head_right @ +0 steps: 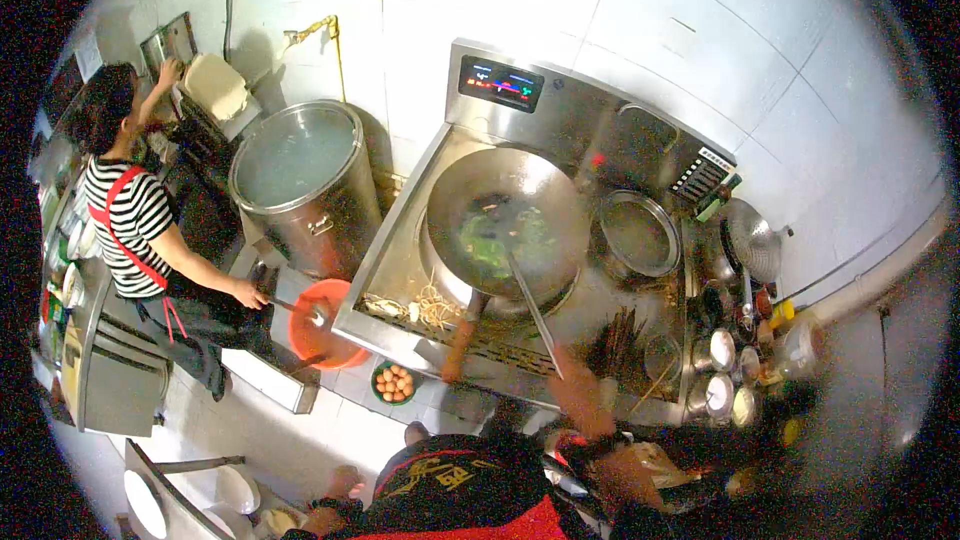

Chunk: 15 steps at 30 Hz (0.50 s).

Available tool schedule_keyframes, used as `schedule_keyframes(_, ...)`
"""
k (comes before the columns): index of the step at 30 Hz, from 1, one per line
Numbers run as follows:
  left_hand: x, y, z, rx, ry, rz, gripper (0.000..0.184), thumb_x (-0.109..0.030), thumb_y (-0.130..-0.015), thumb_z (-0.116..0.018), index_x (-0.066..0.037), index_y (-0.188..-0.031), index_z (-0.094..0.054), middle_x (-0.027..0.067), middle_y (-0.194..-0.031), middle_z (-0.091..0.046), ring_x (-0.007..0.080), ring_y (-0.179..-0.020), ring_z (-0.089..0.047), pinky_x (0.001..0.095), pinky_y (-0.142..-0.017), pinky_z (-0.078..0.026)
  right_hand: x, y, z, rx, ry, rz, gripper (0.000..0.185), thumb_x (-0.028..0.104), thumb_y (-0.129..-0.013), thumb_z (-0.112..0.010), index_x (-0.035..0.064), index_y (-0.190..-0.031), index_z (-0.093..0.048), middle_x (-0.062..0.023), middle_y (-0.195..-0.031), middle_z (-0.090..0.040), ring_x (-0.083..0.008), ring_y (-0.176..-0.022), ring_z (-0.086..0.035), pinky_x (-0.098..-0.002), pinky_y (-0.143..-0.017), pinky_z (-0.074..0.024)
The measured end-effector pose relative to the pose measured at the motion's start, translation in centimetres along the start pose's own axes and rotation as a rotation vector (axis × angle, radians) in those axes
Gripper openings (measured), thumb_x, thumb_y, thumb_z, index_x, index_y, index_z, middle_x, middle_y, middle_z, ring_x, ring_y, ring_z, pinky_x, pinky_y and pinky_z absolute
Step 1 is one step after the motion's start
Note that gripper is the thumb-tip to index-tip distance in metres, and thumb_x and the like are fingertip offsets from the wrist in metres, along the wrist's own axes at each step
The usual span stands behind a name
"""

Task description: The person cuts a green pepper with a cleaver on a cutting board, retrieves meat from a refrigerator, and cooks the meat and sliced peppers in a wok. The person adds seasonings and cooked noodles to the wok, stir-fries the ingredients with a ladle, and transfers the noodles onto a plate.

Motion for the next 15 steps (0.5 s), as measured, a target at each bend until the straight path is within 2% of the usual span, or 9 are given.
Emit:
schedule_keyframes(2, 1.2, -1.9, 0.1, -0.035, -0.043, -0.03, 0.018, -0.013, -0.09, -0.05, -0.001, -0.094, -0.063, 0.0113, -0.08, -0.068, 0.02, -0.063, -0.067, 0.0335, -0.052, -0.053, -0.4, 4.4, 0.9, 0.017, 0.183, -0.012, 0.06, 0.015, -0.083, -0.053, 0.0085, -0.14, -0.038, -0.0266, -0.08, -0.062, -0.0467, -0.076, -0.06, -0.0531, -0.067, -0.0471)
schedule_keyframes(3, 2.2, -3.7, 0.5, 0.088, -0.267, -0.289, 0.018, -0.013, -0.09, -0.05, -0.001, -0.094, -0.063, 0.0115, -0.08, -0.068, 0.0205, -0.064, -0.067, 0.0341, -0.053, -0.053, -0.1, 5.8, 1.6, 0.022, 0.187, -0.01, 0.06, 0.015, -0.083, -0.053, 0.0085, -0.14, -0.038, -0.0266, -0.08, -0.062, -0.0467, -0.076, -0.06, -0.0531, -0.067, -0.0471)
schedule_keyframes(5, 1.8, -2.8, 0.6, 0.172, -0.66, -0.912, 0.018, -0.013, -0.091, -0.051, -0.001, -0.094, -0.063, 0.012, -0.08, -0.068, 0.0213, -0.065, -0.067, 0.0354, -0.054, -0.053, 0.1, 7.7, 2.3, 0.057, 0.105, -0.044, 0.058, 0.015, -0.084, -0.051, 0.0086, -0.14, -0.037, -0.027, -0.078, -0.061, -0.0461, -0.073, -0.059, -0.0527, -0.066, -0.0468)
schedule_keyframes(6, 1.7, -3.2, 0.2, 0.18, -0.668, -0.917, 0.018, -0.013, -0.091, -0.051, -0.001, -0.094, -0.063, 0.012, -0.08, -0.068, 0.0213, -0.065, -0.067, 0.0354, -0.054, -0.053, 0.2, 6.8, 2.2, 0.05, 0.103, -0.055, 0.058, 0.015, -0.084, -0.051, 0.0086, -0.14, -0.037, -0.027, -0.078, -0.061, -0.0461, -0.073, -0.059, -0.0527, -0.066, -0.0468)
schedule_keyframes(8, 7.1, -6.0, 1.4, 0.046, 0.063, 0.157, 0.018, -0.012, -0.089, -0.052, -0.001, -0.099, -0.062, 0.0133, -0.083, -0.067, 0.0223, -0.067, -0.067, 0.0357, -0.056, -0.054, 0.0, 2.9, 1.1, 0.02, 0.273, -0.112, 0.059, 0.017, -0.086, -0.05, 0.0082, -0.142, -0.034, -0.0282, -0.08, -0.06, -0.0463, -0.072, -0.059, -0.0533, -0.067, -0.0465)
schedule_keyframes(11, 4.2, -5.6, 1.6, 0.529, 0.354, 0.148, 0.037, -0.039, -0.09, -0.055, -0.007, -0.108, -0.058, 0.0115, -0.091, -0.066, 0.0289, -0.085, -0.065, 0.043, -0.061, -0.053, 1.2, -2.4, -2.9, -0.059, 0.117, -0.035, 0.061, 0.018, -0.086, -0.051, 0.0075, -0.143, -0.03, -0.0295, -0.082, -0.061, -0.0457, -0.074, -0.06, -0.0531, -0.067, -0.0466)
schedule_keyframes(13, 1.6, -6.5, 2.5, 0.192, 0.049, -0.134, 0.03, -0.022, -0.09, -0.052, -0.001, -0.11, -0.057, 0.0138, -0.088, -0.067, 0.0245, -0.074, -0.067, 0.0373, -0.056, -0.053, 4.0, -2.6, -3.4, -0.013, 0.003, -0.013, 0.063, 0.02, -0.087, -0.05, 0.0065, -0.144, -0.026, -0.0296, -0.082, -0.062, -0.0446, -0.075, -0.062, -0.0535, -0.066, -0.047)
schedule_keyframes(14, -3.5, -2.6, 1.7, -0.003, -0.127, -0.224, 0.028, -0.014, -0.089, -0.051, 0.002, -0.112, -0.057, 0.0149, -0.087, -0.068, 0.0224, -0.068, -0.068, 0.0345, -0.053, -0.053, 4.4, -1.4, -2.6, -0.021, 0.001, -0.006, 0.063, 0.02, -0.087, -0.05, 0.0065, -0.144, -0.026, -0.0296, -0.082, -0.062, -0.0446, -0.075, -0.062, -0.0535, -0.066, -0.047)
schedule_keyframes(15, -5.0, -5.3, 1.5, 0.015, -0.456, -0.462, 0.03, -0.012, -0.09, -0.049, 0.004, -0.114, -0.056, 0.0155, -0.087, -0.068, 0.0221, -0.07, -0.068, 0.0325, -0.052, -0.052, 3.6, 0.9, -2.1, 0.098, 0.013, -0.04, 0.063, 0.02, -0.088, -0.05, 0.0053, -0.144, -0.025, -0.0295, -0.081, -0.062, -0.0444, -0.075, -0.062, -0.0532, -0.065, -0.0473)
Point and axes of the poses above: each hand's wrist, its own y-axis away from the middle knuckle, its own z-axis out of the back of the hand, x = y × z, the point moved 7 cm from there along -y, towards the middle knuckle
